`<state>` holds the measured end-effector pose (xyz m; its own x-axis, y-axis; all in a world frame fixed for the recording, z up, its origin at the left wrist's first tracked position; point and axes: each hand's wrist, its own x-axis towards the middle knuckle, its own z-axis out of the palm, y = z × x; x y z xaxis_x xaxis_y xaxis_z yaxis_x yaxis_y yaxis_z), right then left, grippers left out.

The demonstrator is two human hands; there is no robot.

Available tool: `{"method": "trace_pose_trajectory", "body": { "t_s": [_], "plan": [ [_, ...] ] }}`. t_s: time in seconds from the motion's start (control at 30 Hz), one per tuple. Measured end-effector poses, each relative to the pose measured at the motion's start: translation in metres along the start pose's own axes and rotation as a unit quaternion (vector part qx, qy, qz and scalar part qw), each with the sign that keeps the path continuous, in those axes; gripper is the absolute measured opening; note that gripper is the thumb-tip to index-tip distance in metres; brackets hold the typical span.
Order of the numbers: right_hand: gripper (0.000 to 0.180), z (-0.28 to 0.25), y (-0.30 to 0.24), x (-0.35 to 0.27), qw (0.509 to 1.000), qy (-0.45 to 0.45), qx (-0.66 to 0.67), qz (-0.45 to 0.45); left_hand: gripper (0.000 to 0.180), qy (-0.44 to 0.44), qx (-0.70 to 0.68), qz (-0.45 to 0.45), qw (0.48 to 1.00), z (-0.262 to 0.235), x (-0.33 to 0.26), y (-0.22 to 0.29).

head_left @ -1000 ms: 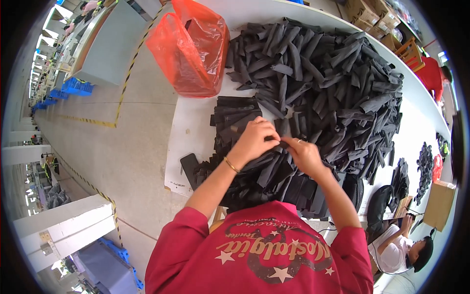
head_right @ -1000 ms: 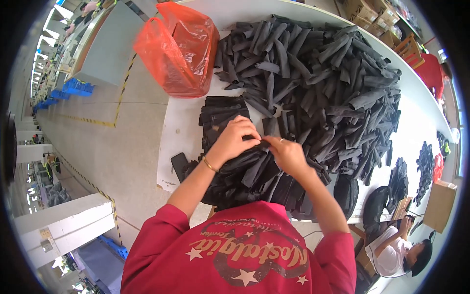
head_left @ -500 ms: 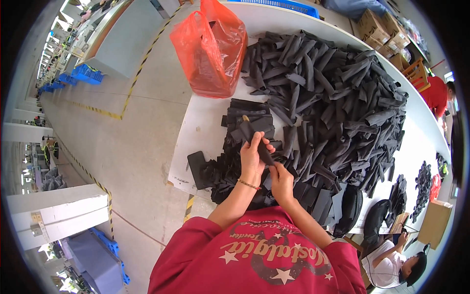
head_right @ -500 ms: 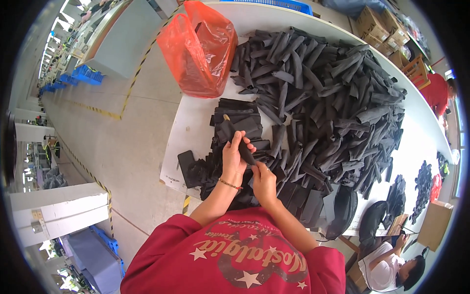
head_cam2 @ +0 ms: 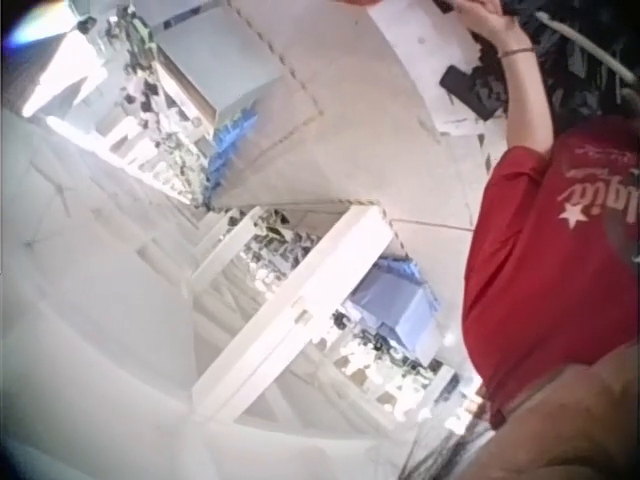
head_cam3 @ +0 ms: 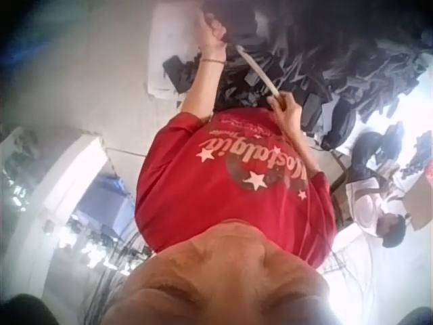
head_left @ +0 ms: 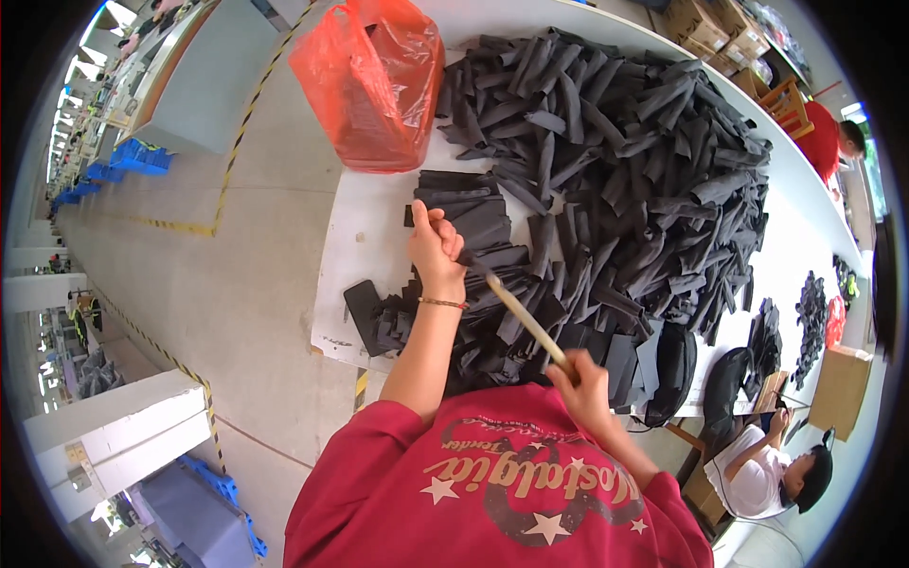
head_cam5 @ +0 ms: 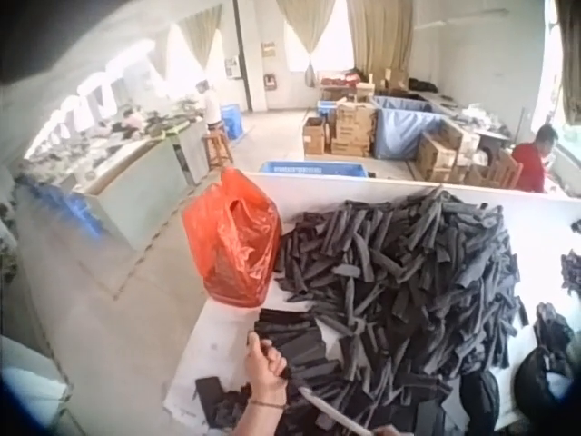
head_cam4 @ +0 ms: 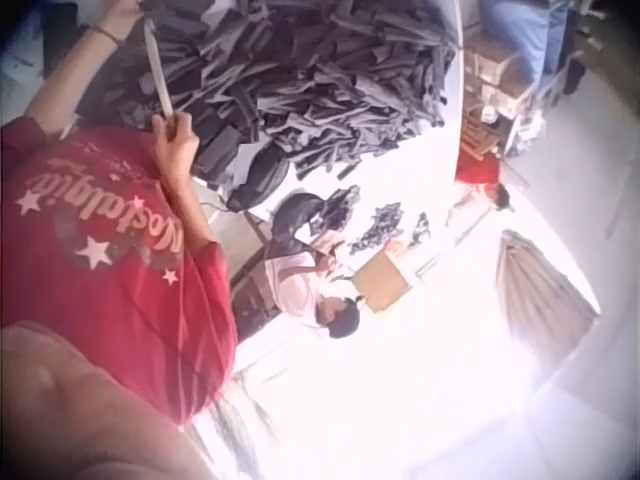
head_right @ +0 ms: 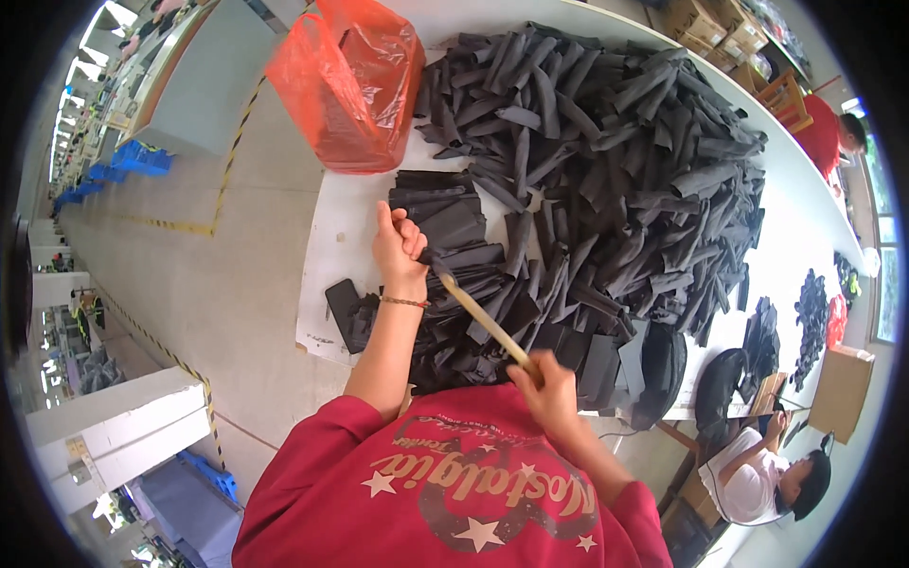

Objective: Manually processing black foam tubes by turning them inside out or clearing them using a wooden stick.

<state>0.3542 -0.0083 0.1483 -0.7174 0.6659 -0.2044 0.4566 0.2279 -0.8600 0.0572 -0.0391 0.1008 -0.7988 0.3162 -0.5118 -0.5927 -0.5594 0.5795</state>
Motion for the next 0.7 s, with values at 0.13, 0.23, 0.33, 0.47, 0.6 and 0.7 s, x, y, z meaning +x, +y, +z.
{"method": "trace_pose_trajectory", "body": {
  "t_s": [0.13,0.23,0.33,0.47,0.6,0.7],
  "plan": [
    [0.033,0.027,-0.024,0.075,0.991,0.079,0.052,-0.091,0.039,0.078,0.038,-0.076,0.993,0.019,-0.038,-0.051],
    [0.012,0.033,-0.027,0.106,0.969,0.119,0.215,-0.034,0.035,0.003,0.047,-0.125,0.991,0.009,-0.052,-0.053],
    [0.012,0.017,-0.018,0.125,0.987,0.065,0.134,-0.06,0.04,-0.381,0.341,0.014,0.859,0.0,-0.053,-0.047],
    [0.015,0.0,-0.025,0.159,0.979,0.033,0.203,-0.005,0.025,-0.418,0.395,-0.191,0.796,0.011,-0.058,-0.035],
    [0.017,-0.009,-0.062,0.209,0.978,0.093,0.187,-0.018,0.032,-0.346,0.4,-0.126,0.839,0.027,-0.068,-0.038],
    [0.018,-0.008,-0.088,0.248,0.968,0.161,0.178,-0.07,0.033,-0.324,0.417,-0.06,0.847,0.035,-0.062,-0.029]
  ]
}}
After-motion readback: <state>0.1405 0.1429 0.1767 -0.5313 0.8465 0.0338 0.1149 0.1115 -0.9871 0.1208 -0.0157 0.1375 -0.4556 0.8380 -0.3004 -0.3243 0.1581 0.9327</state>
